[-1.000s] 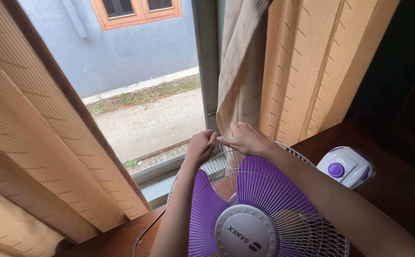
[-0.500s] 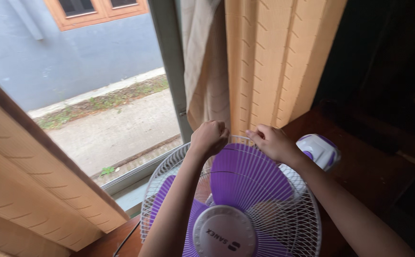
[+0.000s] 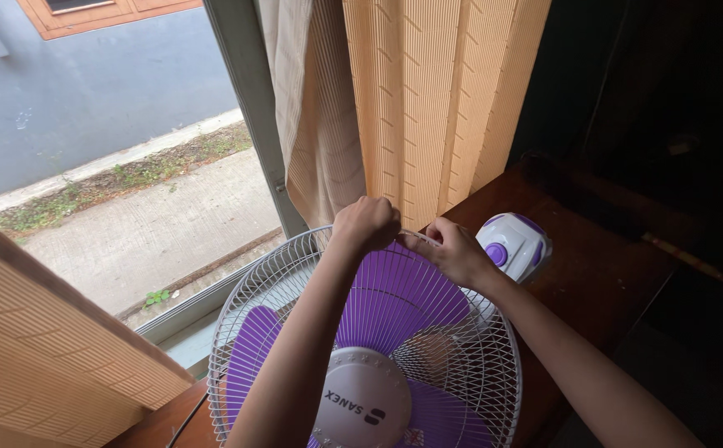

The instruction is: The person disassembles a purple table fan by removing the front grille, unscrewing the central hub nut, and detaching the fan blades. The components are placed on a wooden table near a window.

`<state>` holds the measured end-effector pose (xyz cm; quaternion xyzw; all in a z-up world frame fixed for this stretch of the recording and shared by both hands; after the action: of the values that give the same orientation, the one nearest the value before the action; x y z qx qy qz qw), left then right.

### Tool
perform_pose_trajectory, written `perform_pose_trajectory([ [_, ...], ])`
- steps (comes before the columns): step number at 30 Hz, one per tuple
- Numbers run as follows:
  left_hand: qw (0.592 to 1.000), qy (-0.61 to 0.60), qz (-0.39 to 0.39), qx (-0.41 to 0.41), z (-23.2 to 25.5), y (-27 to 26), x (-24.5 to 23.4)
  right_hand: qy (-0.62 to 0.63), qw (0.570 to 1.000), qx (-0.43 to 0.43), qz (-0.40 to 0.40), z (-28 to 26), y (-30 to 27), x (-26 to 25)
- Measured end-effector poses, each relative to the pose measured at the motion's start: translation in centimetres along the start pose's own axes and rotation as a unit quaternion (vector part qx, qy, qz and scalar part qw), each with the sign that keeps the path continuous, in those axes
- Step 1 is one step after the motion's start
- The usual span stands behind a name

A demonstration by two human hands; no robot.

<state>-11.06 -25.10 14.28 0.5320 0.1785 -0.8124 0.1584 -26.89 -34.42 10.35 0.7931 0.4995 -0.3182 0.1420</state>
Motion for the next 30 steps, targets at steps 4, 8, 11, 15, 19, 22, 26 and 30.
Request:
perform_pose_trajectory([
  [4, 1.0, 0.01, -0.007, 0.005, -0.1, 0.2, 0.3, 0.016, 0.999, -0.045, 0.011, 0.3, -0.3, 0.0],
  [8, 0.999, 0.005, 0.023, 0.028, -0.1, 0.0, 0.2, 0.027, 0.998, -0.05, 0.016, -0.1, -0.8, -0.2],
  [11, 0.999, -0.001, 0.046, 0.029, 0.2, -0.4, 0.0, 0.023, 0.997, -0.067, 0.024, -0.8, -1.1, -0.4],
  [15, 0.996, 0.021, 0.072, 0.037, 0.9, -1.4, -0.5, 0.003, 0.997, -0.061, 0.037, -1.4, -1.6, -0.3],
  [19, 0.994, 0.046, 0.092, 0.038, 1.5, -2.6, -0.9, 0.007, 0.997, -0.062, 0.054, 0.2, -2.1, -0.4],
  [22, 0.984, 0.11, 0.104, 0.092, 2.4, -3.0, -0.2, 0.028, 0.988, -0.079, 0.131, 3.9, -4.3, 0.1],
  [26, 0.965, 0.168, 0.09, 0.178, 6.3, -3.0, 3.5, 0.178, 0.963, 0.001, 0.201, 9.7, -8.6, 2.8],
  [30, 0.952, 0.221, 0.032, 0.21, 11.0, -3.1, 8.2, 0.205, 0.951, 0.095, 0.211, 12.8, -12.0, 6.3],
])
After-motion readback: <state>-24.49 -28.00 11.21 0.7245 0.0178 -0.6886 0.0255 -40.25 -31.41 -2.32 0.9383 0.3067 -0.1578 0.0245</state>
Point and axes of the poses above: each hand's wrist, its own y-axis towards the middle knuckle, its own x-axis out of the palm, z = x × y, the point moved 1 cm from there along y, towards the middle knuckle, and after that the axes turned 13 degrees about -z, right-handed, at the moved point
